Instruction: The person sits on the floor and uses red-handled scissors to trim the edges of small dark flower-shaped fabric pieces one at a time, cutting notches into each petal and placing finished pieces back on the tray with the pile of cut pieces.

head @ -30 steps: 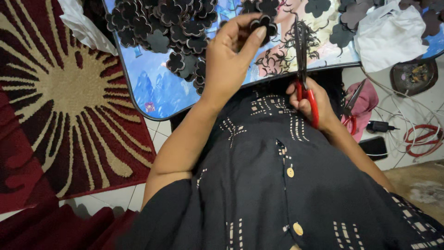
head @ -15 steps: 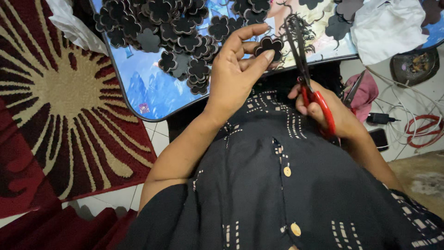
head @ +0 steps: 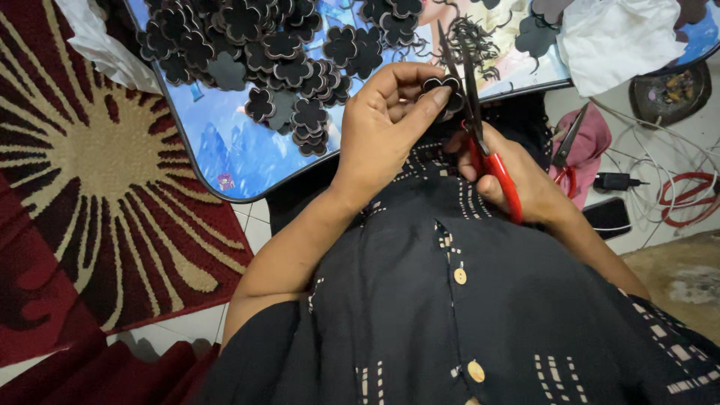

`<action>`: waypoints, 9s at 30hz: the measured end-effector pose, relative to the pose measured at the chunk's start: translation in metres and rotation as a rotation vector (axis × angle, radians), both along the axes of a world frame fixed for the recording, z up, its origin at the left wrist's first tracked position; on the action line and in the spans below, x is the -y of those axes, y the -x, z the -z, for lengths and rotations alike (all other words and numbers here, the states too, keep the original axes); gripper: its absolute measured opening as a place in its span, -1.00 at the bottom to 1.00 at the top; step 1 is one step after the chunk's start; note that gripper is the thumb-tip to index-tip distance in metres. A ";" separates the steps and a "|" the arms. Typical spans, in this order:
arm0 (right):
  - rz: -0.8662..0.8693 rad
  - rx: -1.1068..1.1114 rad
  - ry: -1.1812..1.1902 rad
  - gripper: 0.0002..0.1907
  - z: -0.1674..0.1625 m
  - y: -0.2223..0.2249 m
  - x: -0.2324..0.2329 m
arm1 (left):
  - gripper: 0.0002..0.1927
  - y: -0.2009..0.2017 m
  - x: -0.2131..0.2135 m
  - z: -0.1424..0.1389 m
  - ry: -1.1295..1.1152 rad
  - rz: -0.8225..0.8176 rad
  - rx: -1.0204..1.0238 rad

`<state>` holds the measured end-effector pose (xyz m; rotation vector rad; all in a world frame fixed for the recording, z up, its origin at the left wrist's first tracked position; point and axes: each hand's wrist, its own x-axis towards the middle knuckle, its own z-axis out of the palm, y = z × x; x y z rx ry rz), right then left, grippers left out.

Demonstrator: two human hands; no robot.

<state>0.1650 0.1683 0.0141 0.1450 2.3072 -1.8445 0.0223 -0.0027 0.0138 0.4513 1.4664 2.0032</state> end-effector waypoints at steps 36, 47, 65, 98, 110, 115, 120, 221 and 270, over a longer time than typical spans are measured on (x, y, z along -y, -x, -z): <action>0.099 -0.043 -0.009 -0.05 0.017 -0.002 0.004 | -0.77 -0.006 -0.003 0.006 -0.011 -0.019 0.033; 0.086 0.017 0.065 -0.10 0.016 -0.005 0.000 | -0.74 -0.001 0.000 0.004 0.027 -0.009 -0.016; 0.063 0.014 0.036 -0.16 0.020 -0.006 -0.005 | -0.67 0.003 0.003 0.002 0.057 -0.036 -0.084; -0.057 0.036 -0.081 0.04 0.005 0.002 -0.009 | -0.46 0.011 0.006 -0.007 0.020 0.046 0.000; -0.071 0.021 -0.030 -0.05 0.008 0.000 -0.014 | -0.48 0.015 0.010 0.000 0.073 0.068 0.007; -0.065 0.000 -0.064 -0.14 0.011 -0.001 -0.016 | -0.47 0.017 0.010 0.001 0.042 0.090 0.028; -0.065 0.011 -0.032 -0.15 0.011 -0.001 -0.016 | -0.43 0.017 0.009 0.000 0.090 0.077 -0.012; -0.005 0.010 -0.047 0.01 0.005 0.008 0.000 | -0.75 0.004 0.003 0.014 -0.046 0.006 -0.017; -0.036 0.029 -0.040 -0.27 0.019 -0.002 -0.017 | -0.48 0.015 0.009 0.005 0.052 0.081 0.006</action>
